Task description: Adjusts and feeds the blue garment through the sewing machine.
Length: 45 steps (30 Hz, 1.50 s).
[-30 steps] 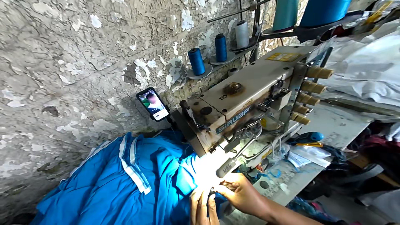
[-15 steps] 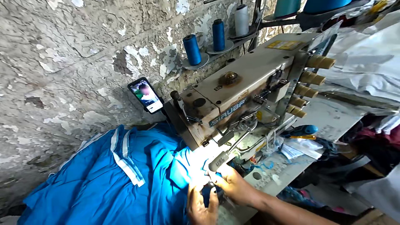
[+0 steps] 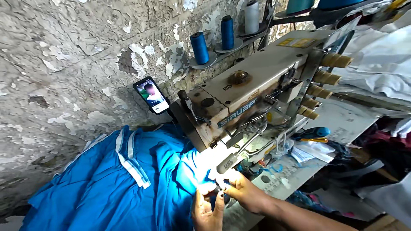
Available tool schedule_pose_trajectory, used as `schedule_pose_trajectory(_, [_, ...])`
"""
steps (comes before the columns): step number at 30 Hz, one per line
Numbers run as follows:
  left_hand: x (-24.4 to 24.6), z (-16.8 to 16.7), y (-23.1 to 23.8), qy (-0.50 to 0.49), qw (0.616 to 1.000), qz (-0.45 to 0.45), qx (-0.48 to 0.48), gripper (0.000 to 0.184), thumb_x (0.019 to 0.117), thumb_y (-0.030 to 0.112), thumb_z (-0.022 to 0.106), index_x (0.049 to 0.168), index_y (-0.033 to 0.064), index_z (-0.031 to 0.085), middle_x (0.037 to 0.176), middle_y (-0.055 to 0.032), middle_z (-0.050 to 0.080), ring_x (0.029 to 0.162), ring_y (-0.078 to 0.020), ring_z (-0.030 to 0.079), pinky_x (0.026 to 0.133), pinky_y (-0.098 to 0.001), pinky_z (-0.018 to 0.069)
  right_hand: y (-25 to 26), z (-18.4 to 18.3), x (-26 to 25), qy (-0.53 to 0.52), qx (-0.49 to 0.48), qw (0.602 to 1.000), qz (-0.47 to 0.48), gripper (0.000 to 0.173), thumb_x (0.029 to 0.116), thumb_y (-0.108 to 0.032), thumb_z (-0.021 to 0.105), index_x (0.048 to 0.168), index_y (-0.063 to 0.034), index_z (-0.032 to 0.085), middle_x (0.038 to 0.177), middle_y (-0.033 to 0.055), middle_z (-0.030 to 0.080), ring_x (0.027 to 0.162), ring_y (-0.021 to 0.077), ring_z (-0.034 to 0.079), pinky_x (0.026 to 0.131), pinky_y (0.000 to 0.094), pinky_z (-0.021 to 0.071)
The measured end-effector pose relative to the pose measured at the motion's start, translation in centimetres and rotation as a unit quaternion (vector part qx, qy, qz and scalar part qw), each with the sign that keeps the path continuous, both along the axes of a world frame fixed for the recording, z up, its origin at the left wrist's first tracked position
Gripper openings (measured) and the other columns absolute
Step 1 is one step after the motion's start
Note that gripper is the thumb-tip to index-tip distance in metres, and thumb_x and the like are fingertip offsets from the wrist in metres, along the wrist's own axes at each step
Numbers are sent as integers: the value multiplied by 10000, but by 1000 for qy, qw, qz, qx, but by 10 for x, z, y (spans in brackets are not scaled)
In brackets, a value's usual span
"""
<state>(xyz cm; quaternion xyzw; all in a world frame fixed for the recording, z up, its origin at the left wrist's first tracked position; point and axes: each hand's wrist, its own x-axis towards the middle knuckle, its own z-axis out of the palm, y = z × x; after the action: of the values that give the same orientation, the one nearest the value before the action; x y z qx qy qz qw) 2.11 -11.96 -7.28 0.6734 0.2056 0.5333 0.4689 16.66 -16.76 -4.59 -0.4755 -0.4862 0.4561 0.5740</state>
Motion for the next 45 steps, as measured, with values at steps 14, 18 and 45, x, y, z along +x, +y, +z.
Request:
schedule_pose_trajectory(14, [-2,9,-14,-62,994,-37,-77,225,908,92,742,1089,214,687,1065,129,707,967,23,676,877,-176,575,0,-26,-11,-15,217,976,-16,161,1028,-97,501,942,-13,608,922,-9,619,921,-57,563,861,137,457])
schedule_pose_trajectory(18, [-4,10,-12,-48,998,-18,-44,241,897,77,754,1077,225,693,1067,145,712,965,20,681,871,-182,581,-4,-19,-13,22,147,989,-13,185,1007,-50,505,972,29,669,913,-34,659,878,-86,583,821,125,487])
schedule_pose_trajectory(45, [4,2,-4,-61,996,40,-47,212,910,-60,660,957,122,758,959,77,759,876,-41,720,815,-241,613,4,-25,-23,188,99,971,-112,144,876,25,696,966,-84,725,849,-63,752,789,5,705,770,204,596])
